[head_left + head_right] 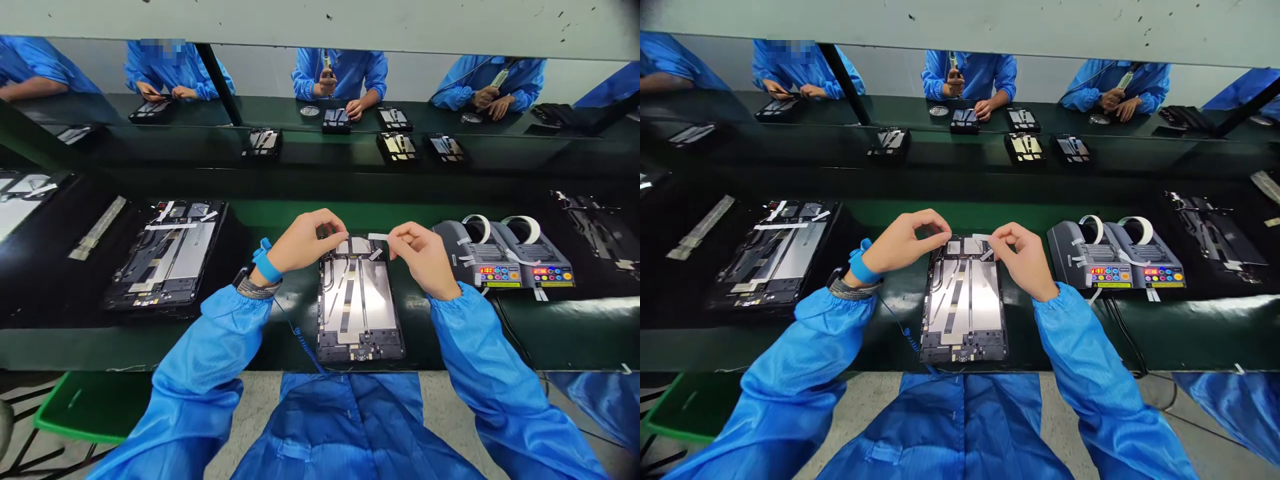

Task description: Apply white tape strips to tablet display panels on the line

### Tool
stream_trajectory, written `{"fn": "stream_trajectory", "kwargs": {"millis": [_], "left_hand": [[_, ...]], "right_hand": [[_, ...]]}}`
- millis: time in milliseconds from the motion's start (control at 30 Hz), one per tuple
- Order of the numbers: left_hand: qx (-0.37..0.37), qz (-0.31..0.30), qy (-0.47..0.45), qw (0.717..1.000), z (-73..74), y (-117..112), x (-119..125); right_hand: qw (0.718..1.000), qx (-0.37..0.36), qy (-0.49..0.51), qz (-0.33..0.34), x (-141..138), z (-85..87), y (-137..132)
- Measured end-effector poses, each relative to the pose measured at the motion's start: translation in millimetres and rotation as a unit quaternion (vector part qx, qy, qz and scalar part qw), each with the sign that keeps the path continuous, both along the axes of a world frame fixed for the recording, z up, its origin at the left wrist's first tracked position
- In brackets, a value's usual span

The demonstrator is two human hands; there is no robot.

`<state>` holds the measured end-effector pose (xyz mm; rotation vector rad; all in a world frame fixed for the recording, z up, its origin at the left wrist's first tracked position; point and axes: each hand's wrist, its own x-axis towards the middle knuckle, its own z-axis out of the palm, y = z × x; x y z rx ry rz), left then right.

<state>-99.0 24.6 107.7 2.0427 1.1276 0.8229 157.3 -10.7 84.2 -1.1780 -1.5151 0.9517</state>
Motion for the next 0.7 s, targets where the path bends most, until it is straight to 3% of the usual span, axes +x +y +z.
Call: {"fn": "stream_trajectory", "kwargs": {"millis": [100,233,367,533,700], "left_hand": [[-0.023,0.022,-0.045,0.998,-6.0,-18.6,-16.3],[-0.017,0.121,-0.083,0.989,-34.0,-33.8,-33.4],[0.013,0.162,-0.105,0.981,-61.3,-46.4,-33.4],[0.013,0.177,-0.111,0.978,-81.1,-54.3,-15.1],[-0.032,0.24,-0.139,0.96,-91.0,-51.3,-1.6]], "right_hand": [[0.994,-0.052,-0.021,0.092,-15.9,12.8,10.6],[0.984,-0.073,-0.046,0.155,-37.8,12.3,26.0],[0.979,-0.012,-0.095,0.18,-50.4,2.3,29.1],[0.948,0.121,-0.227,0.186,-58.8,-13.7,25.1],[0.938,0.125,-0.253,0.2,-65.0,-24.8,40.3]]}}
